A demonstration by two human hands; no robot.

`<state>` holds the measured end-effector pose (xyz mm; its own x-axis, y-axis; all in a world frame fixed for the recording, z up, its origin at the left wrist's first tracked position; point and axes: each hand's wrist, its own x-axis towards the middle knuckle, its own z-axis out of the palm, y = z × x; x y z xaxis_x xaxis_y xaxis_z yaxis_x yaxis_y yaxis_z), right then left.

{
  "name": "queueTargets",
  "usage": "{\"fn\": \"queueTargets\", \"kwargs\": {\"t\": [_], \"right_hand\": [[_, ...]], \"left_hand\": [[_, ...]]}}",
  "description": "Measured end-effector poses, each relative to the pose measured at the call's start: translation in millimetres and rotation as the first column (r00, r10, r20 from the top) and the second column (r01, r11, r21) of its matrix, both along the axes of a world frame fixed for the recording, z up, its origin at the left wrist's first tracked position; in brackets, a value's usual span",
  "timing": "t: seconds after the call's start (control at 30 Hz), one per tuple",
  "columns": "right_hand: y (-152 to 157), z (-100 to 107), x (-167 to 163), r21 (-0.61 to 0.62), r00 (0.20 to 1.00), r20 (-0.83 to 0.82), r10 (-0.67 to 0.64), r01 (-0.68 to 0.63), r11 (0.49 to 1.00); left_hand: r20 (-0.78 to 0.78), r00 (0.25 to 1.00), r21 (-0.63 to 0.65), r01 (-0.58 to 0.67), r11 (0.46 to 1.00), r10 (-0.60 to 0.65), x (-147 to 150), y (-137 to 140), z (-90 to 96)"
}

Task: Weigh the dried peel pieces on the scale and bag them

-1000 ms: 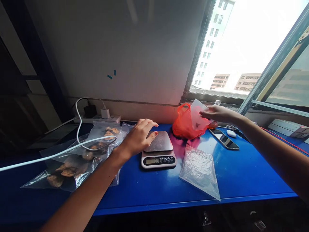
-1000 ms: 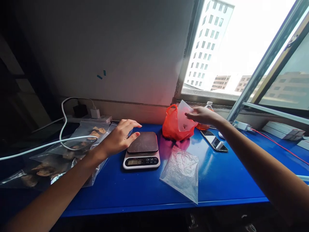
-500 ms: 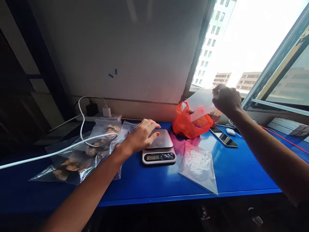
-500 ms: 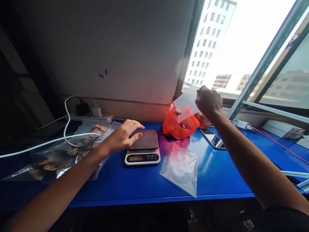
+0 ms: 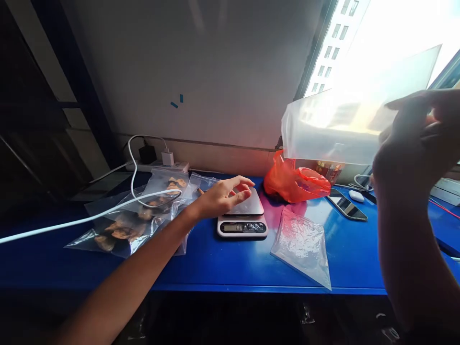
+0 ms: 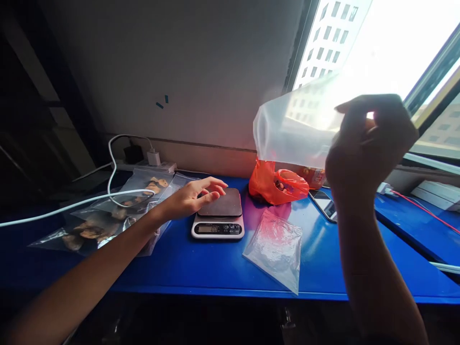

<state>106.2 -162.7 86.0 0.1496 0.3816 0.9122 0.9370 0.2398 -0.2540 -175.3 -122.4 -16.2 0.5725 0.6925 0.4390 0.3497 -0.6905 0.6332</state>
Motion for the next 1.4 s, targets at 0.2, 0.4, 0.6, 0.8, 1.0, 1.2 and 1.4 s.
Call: {"fn": "queueTargets", "kwargs": {"t": [0.2,0.4,0.6,0.8,1.0,1.2,1.4], "right_hand": [[15,-77,-66,0.180,0.690,-0.438,0.577,-0.562,0.808],[49,-112,-39,0.128,0.397,-0.686,0.609,-0.759,0.639],[53,-112,-37,0.019,0.139,-0.840,0.525,-0.959,0.284],[50,-119,-49,-0.004,0.100,-0.852,0.514,-0.982,0.186],[47,-119,-49,-0.054,0.244,-0.762,0.599,-0.947,0.318],[47,-120,-52,-0.035,0.286,-0.744,0.604,-0.920,0.391],[51,-124,-51,-0.011,0.233,-0.748,0.622,-0.941,0.339]], "left_hand": [[0.393,0.920,-0.286,0.124,0.950,-0.002,5,0,-0.7],[0.609,0.769,-0.466,0.149,0.872,0.194,-8,13,2.6],[0.443,0.895,-0.583,0.250,0.773,0.044,-2,4,5.6],[0.238,0.964,-0.561,0.034,0.827,0.121,8,-2,3.2],[0.202,0.972,-0.546,0.008,0.838,0.122,5,2,1.0],[0.208,0.970,-0.424,-0.026,0.905,0.126,3,2,1.2],[0.045,0.971,-0.269,-0.213,0.939,0.233,1,0,5.3]]}}
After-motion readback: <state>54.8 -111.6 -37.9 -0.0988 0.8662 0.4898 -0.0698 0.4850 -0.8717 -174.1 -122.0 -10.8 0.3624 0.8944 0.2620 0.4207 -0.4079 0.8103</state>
